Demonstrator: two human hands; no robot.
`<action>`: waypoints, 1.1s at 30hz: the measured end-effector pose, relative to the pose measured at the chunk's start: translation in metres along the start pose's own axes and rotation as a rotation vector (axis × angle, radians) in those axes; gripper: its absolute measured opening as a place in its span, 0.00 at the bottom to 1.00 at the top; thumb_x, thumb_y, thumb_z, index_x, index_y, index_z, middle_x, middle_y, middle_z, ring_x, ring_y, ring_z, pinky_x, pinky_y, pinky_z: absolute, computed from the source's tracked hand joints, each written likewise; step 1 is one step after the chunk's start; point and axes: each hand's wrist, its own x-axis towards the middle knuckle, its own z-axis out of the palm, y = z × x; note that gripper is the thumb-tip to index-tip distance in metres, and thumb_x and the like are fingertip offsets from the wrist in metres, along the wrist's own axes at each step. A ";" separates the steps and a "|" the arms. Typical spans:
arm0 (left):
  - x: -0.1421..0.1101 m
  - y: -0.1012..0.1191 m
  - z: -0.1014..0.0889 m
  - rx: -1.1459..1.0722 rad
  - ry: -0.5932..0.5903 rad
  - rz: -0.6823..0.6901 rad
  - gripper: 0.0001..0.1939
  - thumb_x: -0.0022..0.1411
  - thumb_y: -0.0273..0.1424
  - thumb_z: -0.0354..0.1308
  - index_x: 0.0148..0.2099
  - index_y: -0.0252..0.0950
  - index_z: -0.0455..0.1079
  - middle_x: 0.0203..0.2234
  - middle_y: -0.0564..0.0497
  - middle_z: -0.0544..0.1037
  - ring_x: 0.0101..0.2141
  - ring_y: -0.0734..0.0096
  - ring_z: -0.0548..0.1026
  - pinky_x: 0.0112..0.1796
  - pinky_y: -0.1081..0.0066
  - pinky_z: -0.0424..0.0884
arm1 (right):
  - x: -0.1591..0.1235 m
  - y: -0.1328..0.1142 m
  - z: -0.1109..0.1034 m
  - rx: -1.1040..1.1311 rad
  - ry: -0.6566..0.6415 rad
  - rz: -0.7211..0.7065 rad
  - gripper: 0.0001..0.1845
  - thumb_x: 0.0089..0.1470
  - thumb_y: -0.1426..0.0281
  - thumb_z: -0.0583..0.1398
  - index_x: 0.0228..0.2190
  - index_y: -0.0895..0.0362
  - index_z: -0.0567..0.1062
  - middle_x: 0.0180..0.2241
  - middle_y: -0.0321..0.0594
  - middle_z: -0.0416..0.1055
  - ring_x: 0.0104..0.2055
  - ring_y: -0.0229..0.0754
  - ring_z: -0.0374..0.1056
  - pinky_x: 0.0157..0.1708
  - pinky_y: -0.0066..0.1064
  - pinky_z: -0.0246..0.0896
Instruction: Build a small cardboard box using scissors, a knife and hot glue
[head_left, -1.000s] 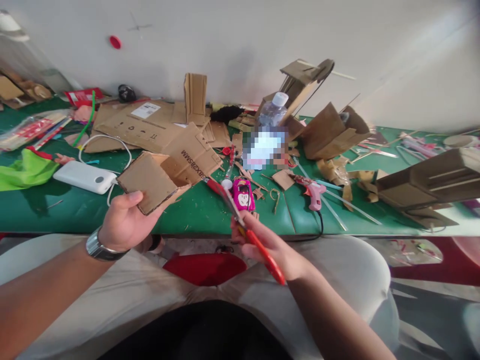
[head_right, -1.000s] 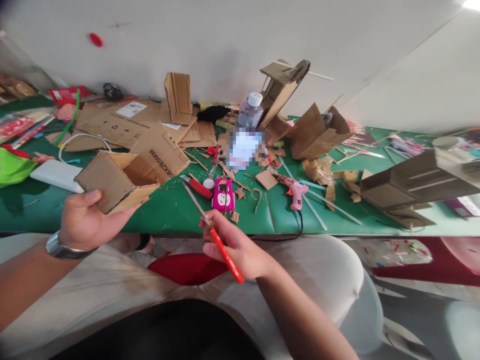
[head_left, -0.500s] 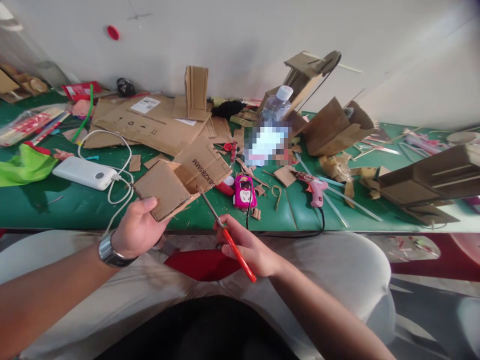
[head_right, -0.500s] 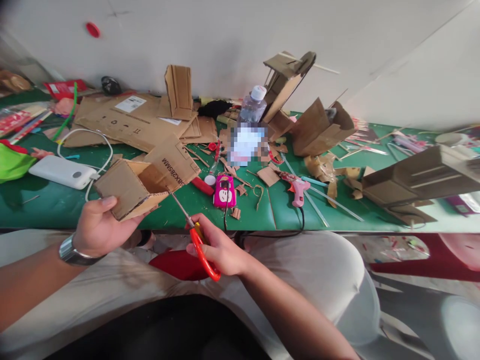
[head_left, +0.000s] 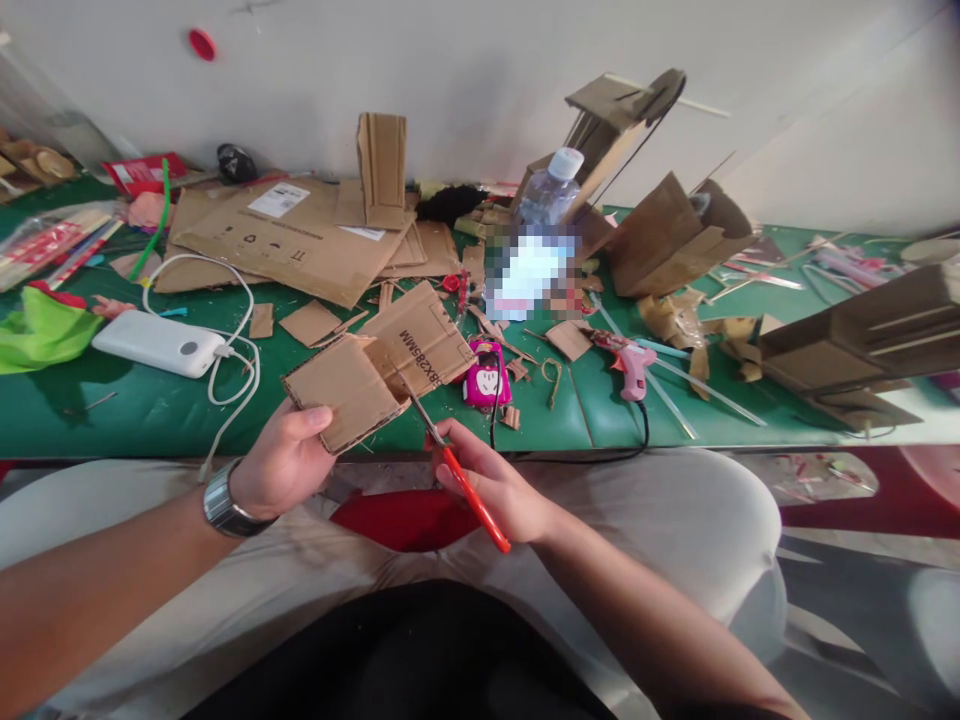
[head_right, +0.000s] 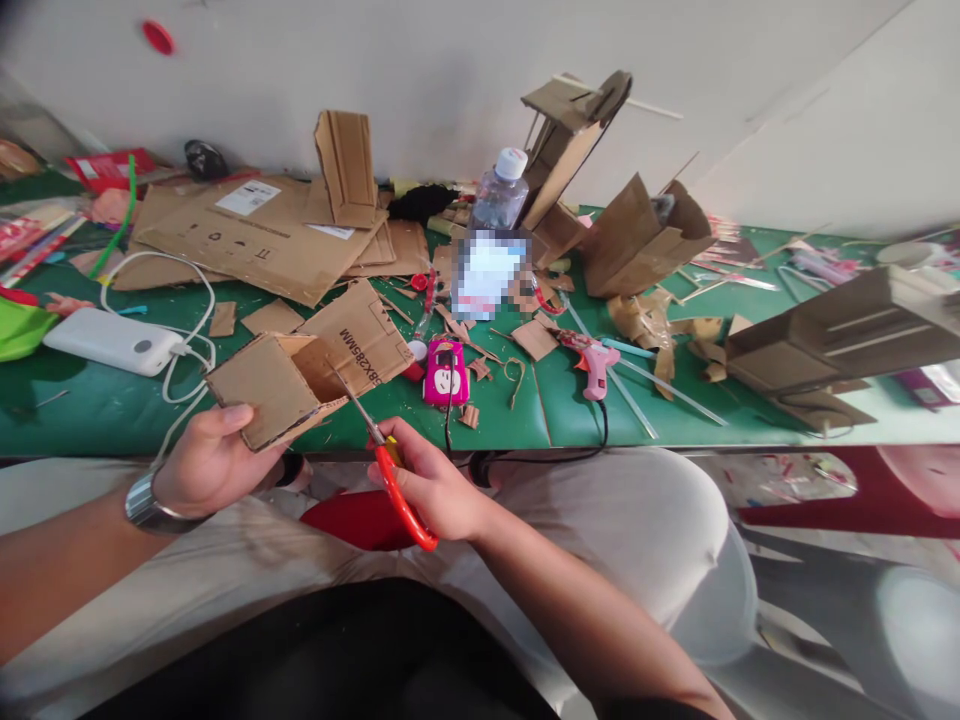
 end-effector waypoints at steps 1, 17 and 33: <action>0.001 -0.001 -0.001 0.004 0.000 0.000 0.39 0.57 0.28 0.74 0.71 0.45 0.74 0.55 0.48 0.89 0.59 0.45 0.86 0.58 0.54 0.86 | 0.000 0.001 0.000 -0.019 0.008 -0.007 0.28 0.65 0.45 0.71 0.47 0.51 0.68 0.31 0.26 0.58 0.29 0.35 0.47 0.29 0.30 0.44; 0.003 -0.002 -0.003 0.057 0.013 0.035 0.39 0.55 0.32 0.76 0.69 0.46 0.74 0.56 0.48 0.88 0.57 0.46 0.86 0.50 0.59 0.87 | -0.001 -0.005 0.006 -0.314 0.046 -0.068 0.27 0.71 0.42 0.63 0.43 0.53 0.68 0.32 0.28 0.60 0.32 0.36 0.52 0.32 0.30 0.53; 0.005 0.006 0.004 0.176 0.022 0.003 0.37 0.55 0.35 0.72 0.68 0.47 0.76 0.58 0.48 0.87 0.67 0.37 0.79 0.63 0.46 0.83 | 0.001 -0.003 0.005 -0.406 0.065 -0.004 0.23 0.71 0.45 0.64 0.42 0.51 0.68 0.26 0.27 0.63 0.25 0.35 0.58 0.25 0.26 0.53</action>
